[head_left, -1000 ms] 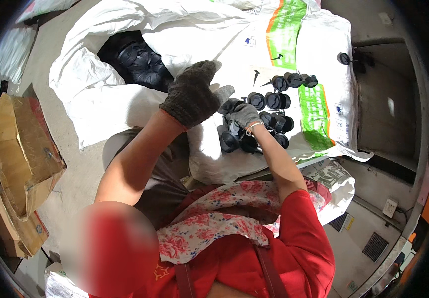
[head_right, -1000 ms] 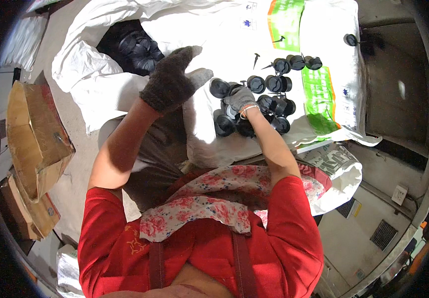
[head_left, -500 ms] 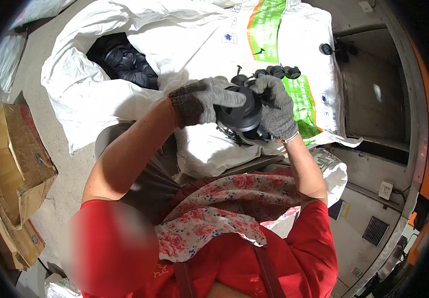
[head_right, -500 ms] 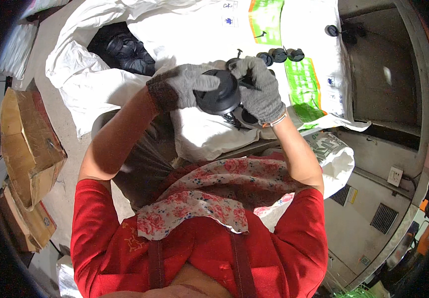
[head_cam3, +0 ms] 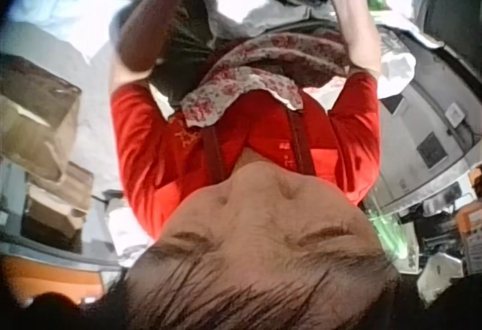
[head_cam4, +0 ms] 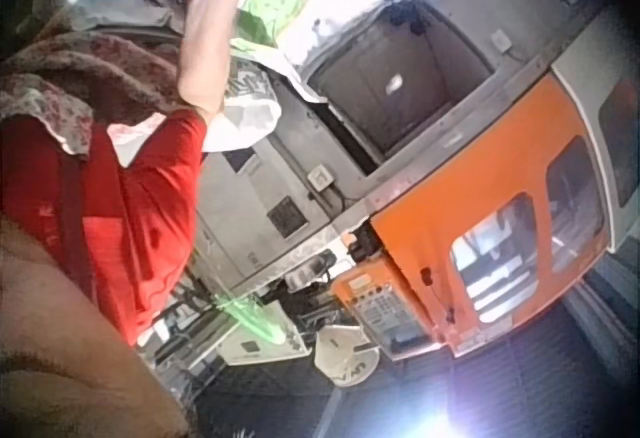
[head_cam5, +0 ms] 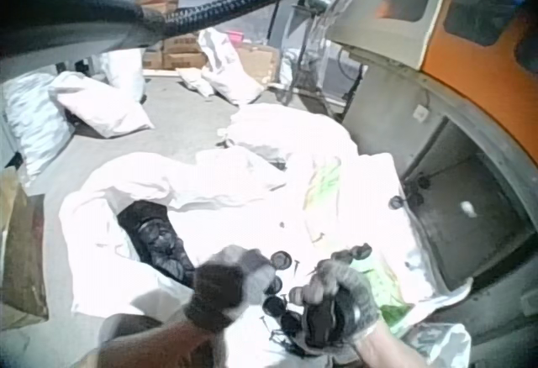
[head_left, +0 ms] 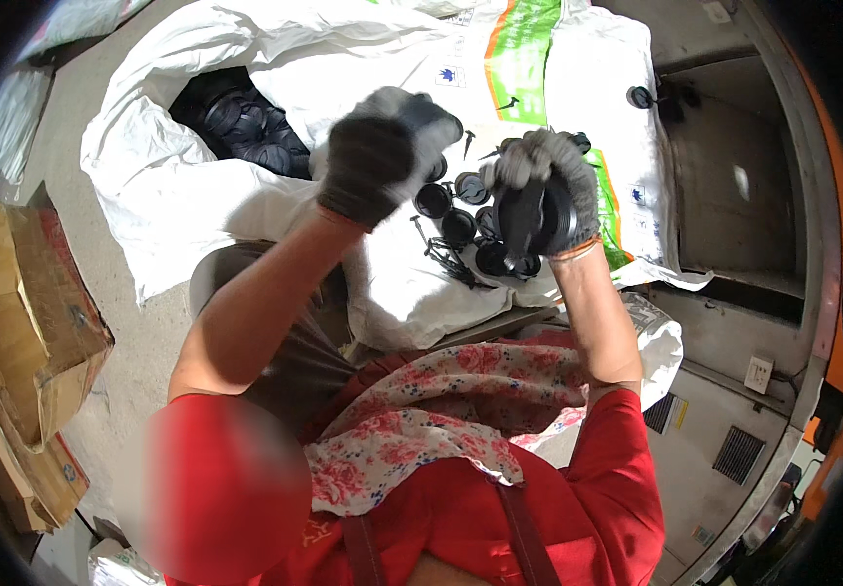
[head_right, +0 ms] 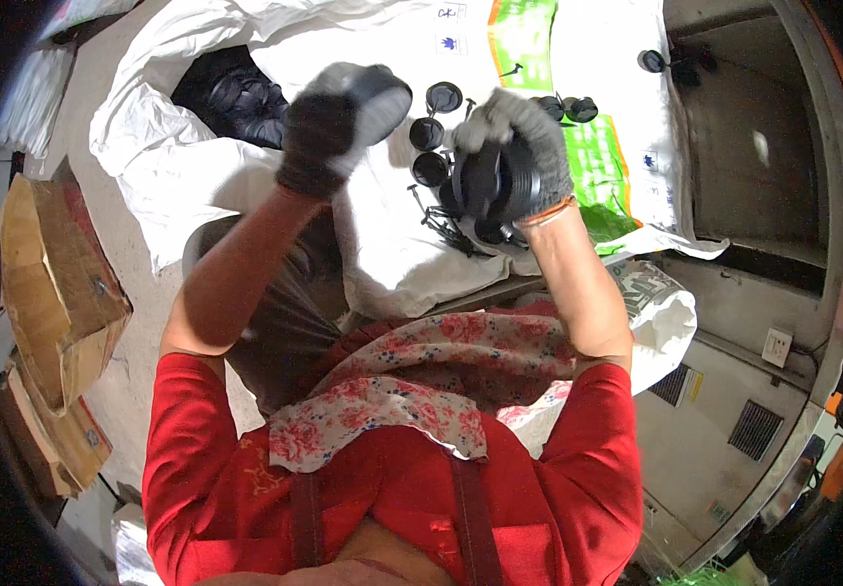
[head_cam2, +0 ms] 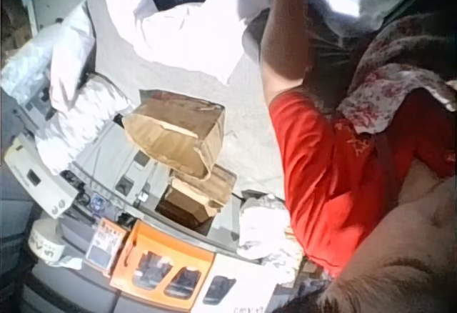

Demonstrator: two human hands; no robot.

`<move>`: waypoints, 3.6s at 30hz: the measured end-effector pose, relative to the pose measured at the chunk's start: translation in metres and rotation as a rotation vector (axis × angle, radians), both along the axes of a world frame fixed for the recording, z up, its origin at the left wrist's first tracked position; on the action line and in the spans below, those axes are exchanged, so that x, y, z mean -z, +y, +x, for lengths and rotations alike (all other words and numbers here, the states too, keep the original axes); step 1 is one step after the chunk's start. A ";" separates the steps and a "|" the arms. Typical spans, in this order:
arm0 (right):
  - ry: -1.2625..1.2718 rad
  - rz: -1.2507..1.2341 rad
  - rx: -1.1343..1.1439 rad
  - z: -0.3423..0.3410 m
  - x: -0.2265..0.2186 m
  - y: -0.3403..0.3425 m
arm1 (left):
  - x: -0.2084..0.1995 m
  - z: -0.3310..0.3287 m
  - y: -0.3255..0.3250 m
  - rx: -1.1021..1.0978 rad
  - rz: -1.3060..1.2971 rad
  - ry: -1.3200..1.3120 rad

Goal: The person sits on the floor and repeatedly picks up black circular plastic caps and metal fasteners from a white sack. They insert the fasteners into the caps by hand and place the assembled units back into the sack. The process is repeated continuously.

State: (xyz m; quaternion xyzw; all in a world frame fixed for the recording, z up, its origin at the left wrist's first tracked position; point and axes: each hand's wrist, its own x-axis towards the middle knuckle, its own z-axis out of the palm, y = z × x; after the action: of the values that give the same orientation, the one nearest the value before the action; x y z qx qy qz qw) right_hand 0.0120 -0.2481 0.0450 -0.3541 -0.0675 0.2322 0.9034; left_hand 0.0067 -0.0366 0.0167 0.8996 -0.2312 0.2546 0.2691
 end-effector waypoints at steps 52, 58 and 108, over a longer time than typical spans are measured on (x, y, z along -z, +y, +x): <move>-1.045 -1.485 0.350 -0.052 0.036 -0.038 | 0.022 -0.015 -0.037 0.586 -1.476 1.659; -1.583 -1.711 0.404 -0.043 0.010 -0.038 | 0.070 -0.011 -0.037 0.864 -0.949 1.218; 0.163 -1.703 0.180 0.142 0.351 -0.027 | 0.006 0.005 0.084 -0.243 0.283 0.856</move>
State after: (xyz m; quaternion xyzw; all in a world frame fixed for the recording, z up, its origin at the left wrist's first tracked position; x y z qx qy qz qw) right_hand 0.1543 -0.2751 -0.3064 -0.8976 0.2231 0.1560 0.3468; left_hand 0.0115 0.0473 0.0110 0.9722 -0.0246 -0.1439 0.1832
